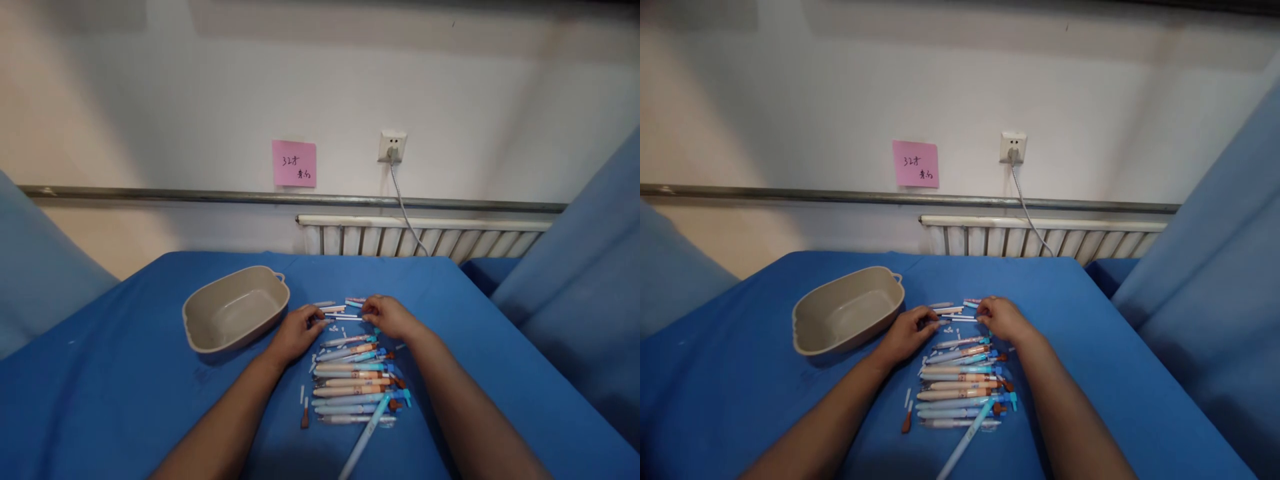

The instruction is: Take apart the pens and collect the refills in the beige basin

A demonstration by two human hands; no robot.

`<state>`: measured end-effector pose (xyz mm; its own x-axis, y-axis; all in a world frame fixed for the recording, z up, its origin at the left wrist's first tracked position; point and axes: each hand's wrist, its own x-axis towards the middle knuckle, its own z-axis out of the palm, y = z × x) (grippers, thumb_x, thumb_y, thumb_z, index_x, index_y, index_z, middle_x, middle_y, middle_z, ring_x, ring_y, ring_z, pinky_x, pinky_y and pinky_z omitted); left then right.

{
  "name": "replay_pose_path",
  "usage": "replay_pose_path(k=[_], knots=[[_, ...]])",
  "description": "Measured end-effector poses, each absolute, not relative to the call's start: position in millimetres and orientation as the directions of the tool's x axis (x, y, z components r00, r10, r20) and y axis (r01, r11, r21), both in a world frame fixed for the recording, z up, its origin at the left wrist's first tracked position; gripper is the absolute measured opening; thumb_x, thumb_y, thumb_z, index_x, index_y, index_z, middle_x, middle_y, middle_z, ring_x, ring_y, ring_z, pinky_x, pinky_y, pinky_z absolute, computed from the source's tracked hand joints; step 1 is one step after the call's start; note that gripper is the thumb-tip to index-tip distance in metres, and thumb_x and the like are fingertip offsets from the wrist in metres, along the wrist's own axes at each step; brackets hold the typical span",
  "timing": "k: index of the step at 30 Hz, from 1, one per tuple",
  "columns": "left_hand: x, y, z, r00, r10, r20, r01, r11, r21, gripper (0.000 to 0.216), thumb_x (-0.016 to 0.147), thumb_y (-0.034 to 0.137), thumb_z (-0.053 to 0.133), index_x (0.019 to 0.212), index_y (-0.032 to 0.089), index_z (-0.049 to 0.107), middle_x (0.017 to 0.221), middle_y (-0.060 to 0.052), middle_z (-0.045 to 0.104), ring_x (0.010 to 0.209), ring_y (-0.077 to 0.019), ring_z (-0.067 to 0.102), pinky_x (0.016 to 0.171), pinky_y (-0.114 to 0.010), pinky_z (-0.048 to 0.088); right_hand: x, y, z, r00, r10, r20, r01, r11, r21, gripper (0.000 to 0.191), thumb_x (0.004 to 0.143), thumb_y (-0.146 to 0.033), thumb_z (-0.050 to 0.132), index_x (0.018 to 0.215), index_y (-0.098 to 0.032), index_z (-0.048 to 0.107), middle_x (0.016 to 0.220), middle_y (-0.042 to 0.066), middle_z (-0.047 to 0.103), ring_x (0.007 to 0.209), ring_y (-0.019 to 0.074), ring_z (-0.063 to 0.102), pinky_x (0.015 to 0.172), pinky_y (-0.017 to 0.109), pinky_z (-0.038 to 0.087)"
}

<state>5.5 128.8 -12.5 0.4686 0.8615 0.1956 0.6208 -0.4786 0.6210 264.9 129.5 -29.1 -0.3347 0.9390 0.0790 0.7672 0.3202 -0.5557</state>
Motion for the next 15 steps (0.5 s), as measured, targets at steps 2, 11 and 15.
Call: replay_pose_path(k=[2,11,15], knots=[[9.3,119.0,-11.3,0.516,0.841,0.16,0.597,-0.487,0.637,0.017,0.077,0.032,0.059,0.088,0.019,0.064,0.082,-0.001,0.065,0.072,-0.0161,0.056,0.067,-0.024,0.041,256.8,121.8,-26.8,-0.387,0.921,0.034,0.754,0.338,-0.563,0.019,0.076,-0.024,0.062,0.093,-0.02,0.066,0.083,0.001,0.068,0.072,0.0133,0.06,0.063,0.021,0.041],[14.6,87.0,-17.2,0.535,0.834,0.134,0.563,-0.471,0.679,0.018,0.082,0.027,0.049,0.08,0.018,0.065,0.075,-0.001,0.066,0.071,-0.0174,0.059,0.065,-0.025,0.043,224.3,87.0,-25.5,-0.431,0.9,0.061,0.773,0.403,-0.49,0.017,0.079,-0.028,0.059,0.093,-0.022,0.068,0.09,0.004,0.069,0.082,0.0173,0.061,0.069,0.024,0.042],[14.9,80.2,-20.0,0.474,0.858,0.2,0.547,-0.465,0.696,0.023,0.086,0.03,0.044,0.096,0.018,0.062,0.093,-0.005,0.067,0.087,-0.0192,0.059,0.078,-0.028,0.044,221.8,77.7,-25.6,-0.422,0.898,0.123,0.776,0.428,-0.463,0.021,0.087,-0.027,0.051,0.097,-0.021,0.067,0.096,0.006,0.068,0.091,0.0183,0.06,0.077,0.025,0.041]])
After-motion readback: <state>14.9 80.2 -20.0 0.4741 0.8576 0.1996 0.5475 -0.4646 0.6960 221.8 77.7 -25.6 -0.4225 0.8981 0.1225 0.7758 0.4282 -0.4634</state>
